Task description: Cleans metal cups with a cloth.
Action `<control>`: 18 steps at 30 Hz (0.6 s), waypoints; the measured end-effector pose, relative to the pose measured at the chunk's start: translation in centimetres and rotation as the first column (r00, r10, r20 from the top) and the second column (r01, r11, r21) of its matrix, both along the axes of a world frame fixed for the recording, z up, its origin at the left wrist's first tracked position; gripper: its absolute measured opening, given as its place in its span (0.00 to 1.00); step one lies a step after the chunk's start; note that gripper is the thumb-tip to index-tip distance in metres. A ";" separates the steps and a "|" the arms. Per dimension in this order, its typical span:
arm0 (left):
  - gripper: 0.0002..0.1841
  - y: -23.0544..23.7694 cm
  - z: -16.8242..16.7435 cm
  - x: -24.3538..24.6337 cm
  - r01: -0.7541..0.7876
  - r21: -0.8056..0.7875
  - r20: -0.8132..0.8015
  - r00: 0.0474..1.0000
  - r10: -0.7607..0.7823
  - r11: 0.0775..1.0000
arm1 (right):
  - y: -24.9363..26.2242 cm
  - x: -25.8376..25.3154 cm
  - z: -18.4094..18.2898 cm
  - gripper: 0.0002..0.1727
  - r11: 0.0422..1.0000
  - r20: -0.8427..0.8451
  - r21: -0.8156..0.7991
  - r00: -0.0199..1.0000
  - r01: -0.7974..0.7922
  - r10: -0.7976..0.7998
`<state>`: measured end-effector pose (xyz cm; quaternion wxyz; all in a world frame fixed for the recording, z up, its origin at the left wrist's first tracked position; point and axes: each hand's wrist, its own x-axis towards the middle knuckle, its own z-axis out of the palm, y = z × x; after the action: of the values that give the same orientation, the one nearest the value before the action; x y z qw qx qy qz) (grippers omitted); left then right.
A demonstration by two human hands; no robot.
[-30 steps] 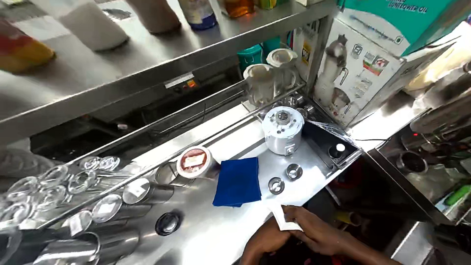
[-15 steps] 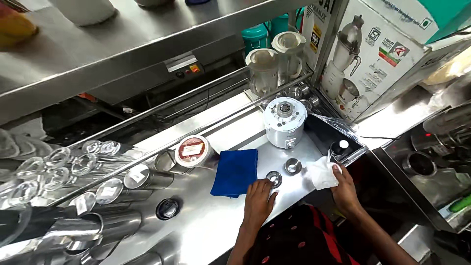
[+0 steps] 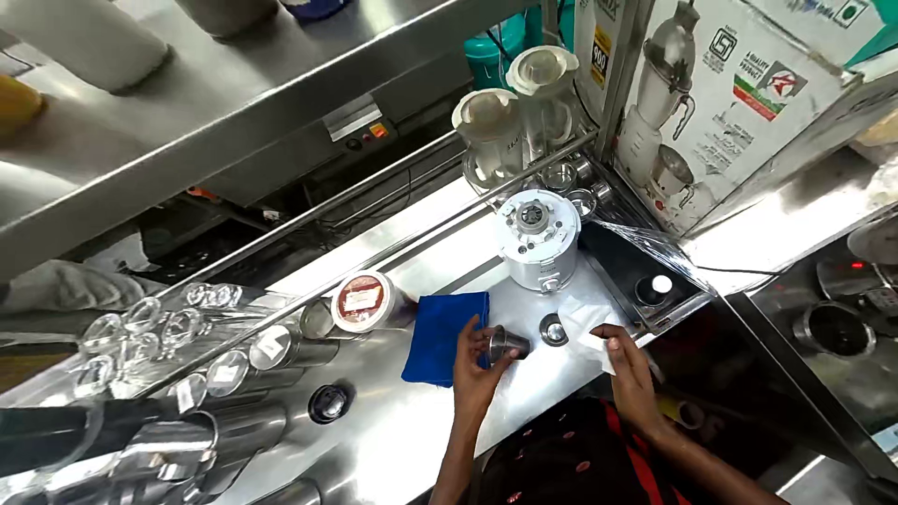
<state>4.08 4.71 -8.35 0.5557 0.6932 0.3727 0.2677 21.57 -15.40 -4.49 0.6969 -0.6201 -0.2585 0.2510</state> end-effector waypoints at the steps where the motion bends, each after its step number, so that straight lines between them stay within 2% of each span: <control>1: 0.47 0.3 1.0 -0.1 -0.009 -0.100 0.090 0.996 0.018 0.995 | 0.8 -0.5 0.0 0.18 0.999 0.081 0.029 0.996 -0.034 0.032; 3: 0.42 0.6 3.1 -0.6 0.017 -0.184 0.192 0.981 0.019 0.983 | 3.1 -2.4 0.0 0.15 0.994 0.213 0.067 0.974 -0.089 0.072; 7: 0.35 0.8 6.7 -1.6 0.040 -0.100 0.287 0.958 -0.010 0.994 | 7.9 -6.7 1.5 0.10 0.980 0.429 0.114 0.897 -0.166 0.102; 9: 0.32 1.1 7.8 -2.4 0.041 -0.075 0.319 0.948 -0.015 0.996 | 9.3 -8.4 2.1 0.18 0.984 0.398 0.131 0.915 -0.124 0.062; 12: 0.31 2.1 8.6 -3.6 0.095 -0.086 0.376 0.925 -0.056 0.992 | 10.2 -9.0 3.6 0.24 0.957 0.232 0.155 0.950 -0.247 0.208; 15: 0.33 2.8 9.0 -4.2 0.121 0.022 0.365 0.923 -0.120 0.992 | 10.9 -9.7 4.2 0.24 0.933 -0.044 0.119 0.937 -0.340 0.347; 17: 0.33 3.4 9.2 -4.4 0.143 0.090 0.295 0.941 -0.164 0.986 | 11.3 -10.3 4.6 0.24 0.936 -0.332 0.098 0.876 -0.338 0.350; 18: 0.33 3.7 9.2 -4.4 0.168 0.103 0.269 0.944 -0.190 0.980 | 11.4 -10.2 4.8 0.25 0.929 -0.478 0.113 0.801 -0.351 0.361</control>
<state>-0.32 8.38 0.87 0.5969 0.7011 0.2159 0.3248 11.37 -4.00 0.32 0.6857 -0.4694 -0.1871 0.5240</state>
